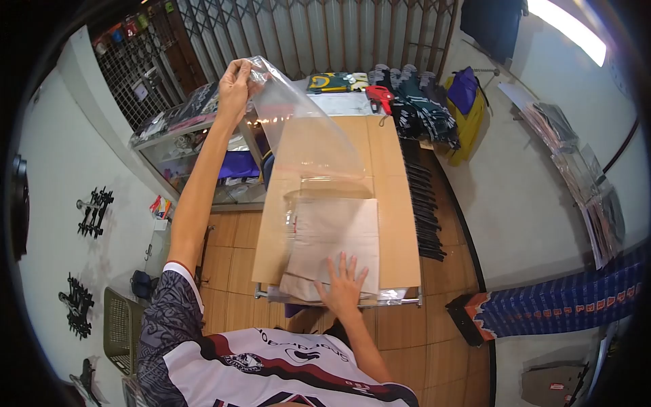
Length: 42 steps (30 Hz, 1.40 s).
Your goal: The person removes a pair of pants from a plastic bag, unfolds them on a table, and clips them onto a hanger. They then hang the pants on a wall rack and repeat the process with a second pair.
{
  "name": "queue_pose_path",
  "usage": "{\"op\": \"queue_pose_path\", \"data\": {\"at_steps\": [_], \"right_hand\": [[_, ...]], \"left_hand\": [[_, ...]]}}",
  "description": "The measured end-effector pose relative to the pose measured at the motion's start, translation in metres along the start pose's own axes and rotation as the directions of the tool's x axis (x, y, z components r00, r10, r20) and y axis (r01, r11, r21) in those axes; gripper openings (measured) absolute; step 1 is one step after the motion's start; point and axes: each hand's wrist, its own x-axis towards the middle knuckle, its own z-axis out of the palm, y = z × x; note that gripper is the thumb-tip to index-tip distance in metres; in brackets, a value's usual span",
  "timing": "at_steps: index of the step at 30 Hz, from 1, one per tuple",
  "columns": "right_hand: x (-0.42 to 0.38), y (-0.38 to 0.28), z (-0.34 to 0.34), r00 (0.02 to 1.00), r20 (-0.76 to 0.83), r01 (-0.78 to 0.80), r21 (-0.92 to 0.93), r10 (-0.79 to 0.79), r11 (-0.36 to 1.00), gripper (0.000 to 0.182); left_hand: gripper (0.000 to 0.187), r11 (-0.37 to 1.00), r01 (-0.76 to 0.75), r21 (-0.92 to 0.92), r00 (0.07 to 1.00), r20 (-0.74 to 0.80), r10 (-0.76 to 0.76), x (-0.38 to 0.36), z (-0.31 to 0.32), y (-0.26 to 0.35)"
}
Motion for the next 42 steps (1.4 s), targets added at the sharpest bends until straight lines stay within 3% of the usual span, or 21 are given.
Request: {"op": "queue_pose_path", "data": {"at_steps": [1, 5, 7, 8, 11, 14, 15, 17, 18, 21, 22, 24, 26, 29, 30, 36, 42], "right_hand": [[0.000, -0.002, -0.001, 1.000, -0.003, -0.006, 0.001, 0.006, 1.000, 0.077], [0.004, -0.021, 0.001, 0.982, -0.095, -0.144, 0.200, 0.165, 0.969, 0.073], [0.013, -0.046, -0.006, 0.953, -0.124, -0.163, 0.556, 0.275, 0.815, 0.066], [0.019, -0.064, -0.008, 0.936, -0.120, -0.155, 0.705, 0.331, 0.692, 0.063], [0.043, -0.130, -0.007, 0.905, -0.310, 0.021, 0.716, 0.291, 0.698, 0.053], [0.065, -0.205, 0.000, 0.975, -0.097, 0.053, 0.975, 0.200, 0.216, 0.048], [0.066, -0.223, 0.011, 0.990, 0.078, -0.086, 0.994, 0.114, 0.071, 0.047], [0.073, -0.253, 0.045, 0.920, 0.370, -0.388, 0.906, -0.129, -0.170, 0.045], [0.073, -0.268, 0.064, 0.899, 0.363, -0.419, 0.877, -0.246, -0.235, 0.035], [0.070, -0.303, 0.086, 0.882, 0.302, -0.437, 0.813, -0.362, -0.385, 0.023], [0.068, -0.313, 0.084, 0.880, 0.394, -0.474, 0.776, -0.267, -0.417, 0.012], [0.075, -0.326, 0.081, 0.924, 0.342, -0.382, 0.855, -0.172, -0.350, 0.007], [0.088, -0.335, 0.079, 0.963, 0.259, -0.270, 0.941, -0.080, -0.203, 0.007], [0.109, -0.350, 0.065, 0.977, 0.201, -0.205, 0.977, -0.067, -0.058, 0.015], [0.117, -0.365, 0.056, 0.981, 0.194, -0.194, 0.981, 0.022, -0.026, 0.023], [0.179, -0.371, 0.081, 0.991, 0.096, -0.097, 0.995, 0.088, 0.001, 0.027], [0.252, -0.362, 0.094, 0.981, 0.054, -0.064, 0.997, 0.187, 0.046, 0.025]], "left_hand": [[0.016, 0.999, -0.010, -0.033, 1.000, 0.003, 0.010, -0.015, -0.010, 0.025], [0.019, 0.989, -0.065, 0.135, 0.997, 0.052, 0.059, -0.081, -0.078, 0.115], [0.020, 0.977, -0.103, 0.186, 0.993, 0.076, 0.090, -0.114, -0.119, 0.150], [0.020, 0.971, -0.117, 0.206, 0.990, 0.101, 0.098, -0.130, -0.144, 0.166], [0.019, 0.965, -0.150, 0.214, 0.981, 0.155, 0.118, -0.180, -0.205, 0.201], [0.017, 0.977, -0.075, 0.201, 0.988, 0.148, 0.046, -0.231, -0.256, 0.216], [0.017, 0.966, -0.047, 0.253, 0.994, 0.104, 0.021, -0.247, -0.266, 0.222], [0.018, 0.957, 0.028, 0.287, 0.996, 0.068, -0.050, -0.271, -0.303, 0.217], [0.019, 0.964, 0.044, 0.261, 0.998, 0.027, -0.053, -0.283, -0.315, 0.215], [0.018, 0.960, 0.072, 0.272, 0.996, -0.064, -0.057, -0.313, -0.359, 0.215], [0.018, 0.955, 0.071, 0.288, 0.994, -0.102, -0.044, -0.322, -0.374, 0.212], [0.017, 0.921, 0.026, 0.388, 0.988, -0.149, 0.035, -0.331, -0.396, 0.206], [0.017, 0.910, 0.104, 0.402, 0.979, -0.204, -0.021, -0.340, -0.425, 0.196], [0.017, 0.878, 0.191, 0.439, 0.954, -0.292, -0.062, -0.340, -0.444, 0.187], [0.017, 0.865, 0.215, 0.454, 0.945, -0.320, -0.067, -0.336, -0.448, 0.184], [0.016, 0.845, 0.270, 0.462, 0.934, -0.339, -0.112, -0.290, -0.482, 0.135], [0.015, 0.859, 0.232, 0.456, 0.953, -0.282, -0.108, -0.221, -0.503, 0.071]]}}
